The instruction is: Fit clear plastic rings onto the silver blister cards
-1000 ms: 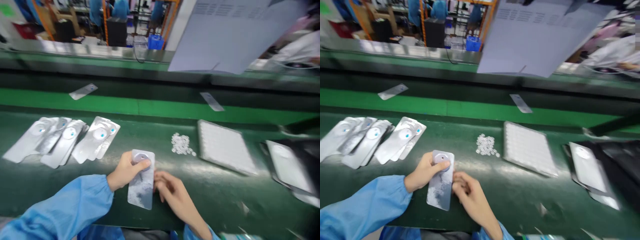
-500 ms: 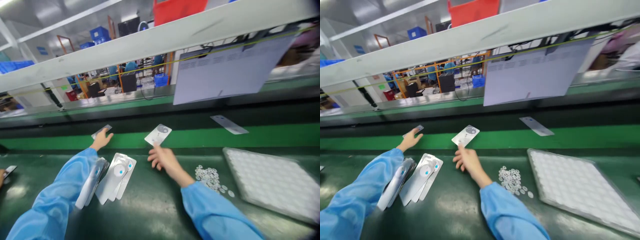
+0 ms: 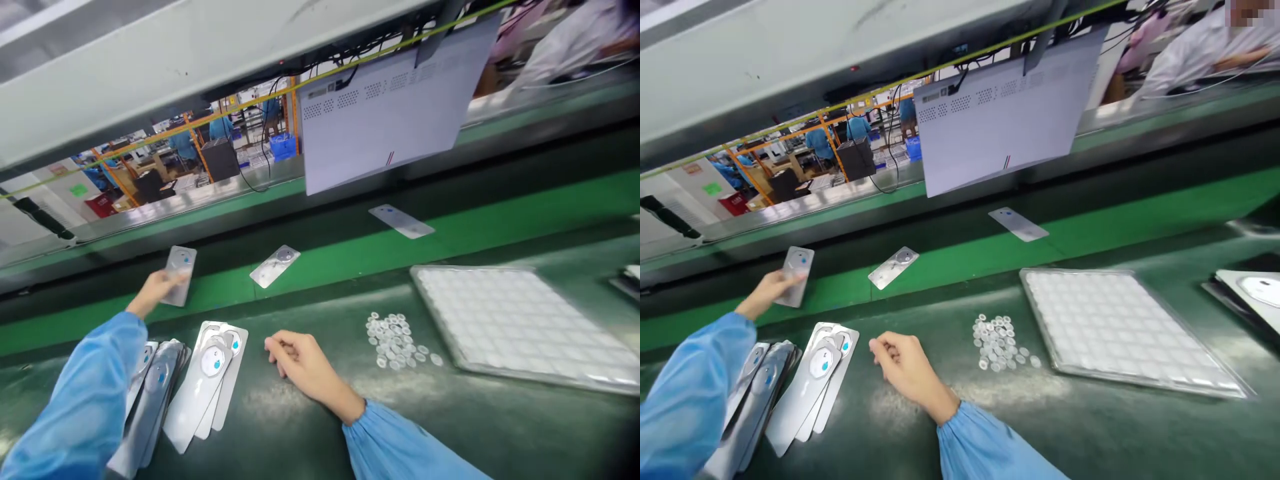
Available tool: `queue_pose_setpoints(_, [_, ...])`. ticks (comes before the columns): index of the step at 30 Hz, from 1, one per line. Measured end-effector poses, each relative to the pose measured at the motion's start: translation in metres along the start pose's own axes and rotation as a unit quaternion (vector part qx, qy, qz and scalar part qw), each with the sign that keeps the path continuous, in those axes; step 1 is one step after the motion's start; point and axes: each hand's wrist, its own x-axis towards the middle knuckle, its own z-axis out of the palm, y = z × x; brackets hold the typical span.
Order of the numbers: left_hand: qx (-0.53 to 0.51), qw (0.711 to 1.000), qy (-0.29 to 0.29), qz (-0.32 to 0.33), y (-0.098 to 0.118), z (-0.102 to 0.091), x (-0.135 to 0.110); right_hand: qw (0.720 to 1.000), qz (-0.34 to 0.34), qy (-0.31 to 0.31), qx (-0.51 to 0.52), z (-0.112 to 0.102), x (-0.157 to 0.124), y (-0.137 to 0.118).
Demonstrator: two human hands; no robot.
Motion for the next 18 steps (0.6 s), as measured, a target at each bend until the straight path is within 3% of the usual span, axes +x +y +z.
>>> queue_pose_setpoints(3, [-0.048, 0.994, -0.093, 0.008, -0.011, 0.045, -0.055, 1.000, 0.001, 0.010, 0.018, 0.001, -0.009, -0.005])
queue_pose_setpoints(5, [-0.107, 0.976, -0.190, 0.025, -0.021, 0.079, -0.104, 1.000, -0.009, -0.007, 0.014, 0.000, -0.025, -0.009])
queue_pose_setpoints(7, [-0.152, 0.970, -0.186, 0.042, -0.029, 0.105, -0.147, 0.999, -0.005, -0.041, 0.004, -0.002, -0.046, -0.011])
queue_pose_setpoints(9, [-0.185, 0.970, -0.150, 0.050, -0.035, 0.119, -0.176, 0.996, 0.014, -0.081, -0.019, -0.004, -0.067, -0.010])
queue_pose_setpoints(11, [-0.260, 0.954, -0.148, 0.022, -0.039, 0.125, -0.191, 0.992, 0.026, -0.112, -0.051, -0.005, -0.085, -0.009])
queue_pose_setpoints(15, [-0.449, 0.871, -0.180, -0.086, -0.047, 0.132, -0.197, 0.984, 0.000, -0.129, -0.123, -0.005, -0.099, -0.006])
queue_pose_setpoints(18, [-0.487, 0.849, -0.163, -0.123, -0.049, 0.136, -0.199, 0.981, -0.015, -0.133, -0.139, -0.004, -0.099, -0.005])
